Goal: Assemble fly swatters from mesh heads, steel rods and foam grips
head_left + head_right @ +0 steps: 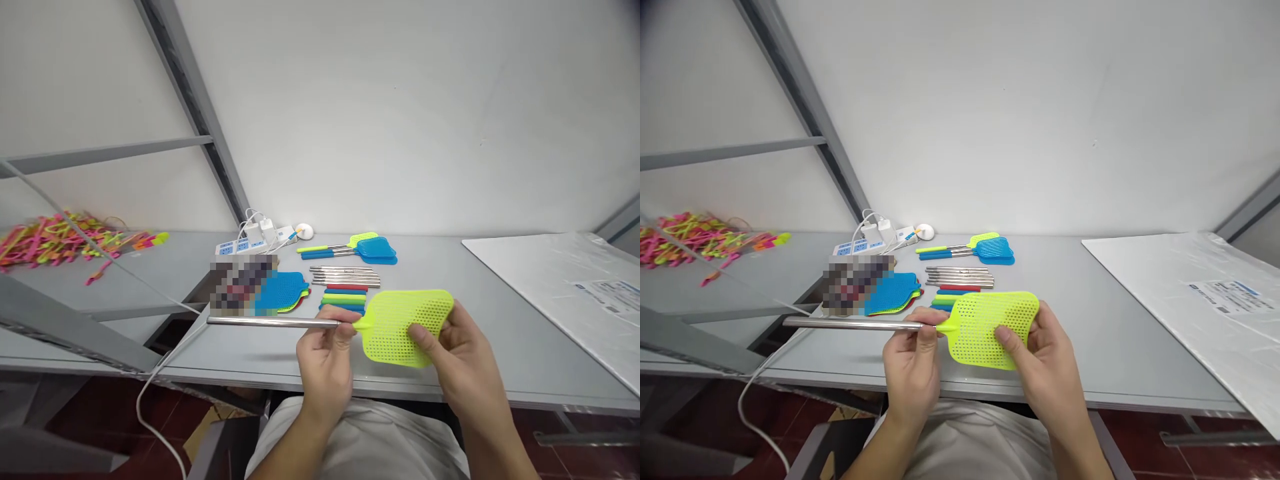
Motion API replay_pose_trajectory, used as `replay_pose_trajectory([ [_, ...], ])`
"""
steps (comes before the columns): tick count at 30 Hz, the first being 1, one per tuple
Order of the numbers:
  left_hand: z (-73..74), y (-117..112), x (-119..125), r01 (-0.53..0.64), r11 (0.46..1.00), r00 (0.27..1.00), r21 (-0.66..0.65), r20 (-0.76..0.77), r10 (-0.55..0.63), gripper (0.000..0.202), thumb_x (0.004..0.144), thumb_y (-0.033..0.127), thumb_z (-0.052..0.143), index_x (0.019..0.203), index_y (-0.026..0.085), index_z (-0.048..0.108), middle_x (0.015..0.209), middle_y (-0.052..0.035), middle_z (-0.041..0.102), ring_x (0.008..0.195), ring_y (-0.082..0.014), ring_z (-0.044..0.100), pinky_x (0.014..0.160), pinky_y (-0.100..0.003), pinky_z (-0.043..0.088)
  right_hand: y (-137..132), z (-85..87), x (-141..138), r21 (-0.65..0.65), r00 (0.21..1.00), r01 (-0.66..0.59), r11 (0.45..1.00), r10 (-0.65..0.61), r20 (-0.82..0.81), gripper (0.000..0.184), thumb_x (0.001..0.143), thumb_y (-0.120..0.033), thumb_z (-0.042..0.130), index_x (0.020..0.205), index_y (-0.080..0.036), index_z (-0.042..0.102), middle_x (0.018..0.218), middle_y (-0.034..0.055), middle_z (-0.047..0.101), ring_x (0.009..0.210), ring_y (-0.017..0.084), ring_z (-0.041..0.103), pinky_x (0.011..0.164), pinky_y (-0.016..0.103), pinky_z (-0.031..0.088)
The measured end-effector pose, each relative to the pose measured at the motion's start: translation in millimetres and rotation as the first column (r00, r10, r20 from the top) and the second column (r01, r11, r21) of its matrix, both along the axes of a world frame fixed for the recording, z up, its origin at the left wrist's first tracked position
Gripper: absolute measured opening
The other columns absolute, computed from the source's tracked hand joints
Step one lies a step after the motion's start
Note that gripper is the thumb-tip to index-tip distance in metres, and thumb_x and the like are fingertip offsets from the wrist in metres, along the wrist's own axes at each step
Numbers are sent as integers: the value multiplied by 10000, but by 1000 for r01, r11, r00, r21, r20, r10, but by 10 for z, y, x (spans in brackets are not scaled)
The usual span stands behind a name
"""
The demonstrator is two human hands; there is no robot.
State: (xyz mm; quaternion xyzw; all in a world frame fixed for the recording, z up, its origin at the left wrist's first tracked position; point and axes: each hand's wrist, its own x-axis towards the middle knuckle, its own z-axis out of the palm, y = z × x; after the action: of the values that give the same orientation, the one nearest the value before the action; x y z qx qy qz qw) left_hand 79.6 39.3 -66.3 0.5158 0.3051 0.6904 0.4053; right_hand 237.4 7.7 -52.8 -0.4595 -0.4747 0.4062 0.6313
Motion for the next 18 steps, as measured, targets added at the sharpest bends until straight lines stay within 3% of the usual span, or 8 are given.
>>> replay_pose_trajectory([
  [2,-8,-10,30,-12,1000,999,6,48,12,179,945,351,585,891,215,690,868,-24,640,864,-173,598,763,-263,460,-7,-42,28,183,987,108,977,-128,100,159,854,-231,694,992,-261,622,914,40,733,802,207,688,623,311,554],
  [4,-12,-22,65,-2,1000,997,11,80,1,169,948,342,582,880,228,687,863,-17,629,873,-170,589,771,-261,463,-14,-52,89,412,944,125,903,-236,232,172,827,-115,683,901,-263,638,868,21,740,818,222,672,682,373,551],
  [6,-15,-19,79,7,1000,994,13,111,-8,178,945,349,588,849,231,680,850,-9,597,894,-168,576,800,-261,464,-19,-29,160,581,852,76,810,-355,384,231,802,-44,659,876,-262,665,896,22,758,881,253,657,743,446,538],
  [9,-40,11,39,16,999,990,-44,143,-9,202,939,375,593,832,225,675,881,-11,561,962,-175,559,841,-260,459,-7,14,219,695,634,46,718,-559,535,279,769,-2,651,861,-260,702,940,12,776,932,273,639,711,439,520],
  [12,-72,39,-28,22,982,991,-189,133,4,236,925,416,607,845,209,685,904,-21,592,919,-168,577,810,-253,468,30,-39,183,784,463,72,617,-717,522,331,733,26,663,860,-273,725,977,-21,778,901,264,652,638,399,505],
  [14,-72,54,-43,21,945,988,-325,151,30,269,890,452,648,844,191,691,848,-18,610,785,-137,581,717,-228,469,53,-137,137,838,394,100,536,-795,461,339,737,13,663,866,-291,739,1031,-41,768,857,251,656,615,399,513],
  [17,-42,76,-7,108,881,956,-461,290,35,342,805,515,724,818,175,692,716,5,600,610,-93,549,609,-203,456,50,-292,101,864,345,125,489,-837,424,360,765,-20,651,935,-320,753,1135,-50,737,851,250,653,594,410,537],
  [18,-32,82,12,156,867,937,-473,349,21,359,781,530,741,807,176,690,668,15,588,575,-86,542,591,-198,456,36,-328,103,857,340,126,500,-833,437,378,771,-24,650,979,-323,752,1168,-44,725,864,255,656,596,417,546],
])
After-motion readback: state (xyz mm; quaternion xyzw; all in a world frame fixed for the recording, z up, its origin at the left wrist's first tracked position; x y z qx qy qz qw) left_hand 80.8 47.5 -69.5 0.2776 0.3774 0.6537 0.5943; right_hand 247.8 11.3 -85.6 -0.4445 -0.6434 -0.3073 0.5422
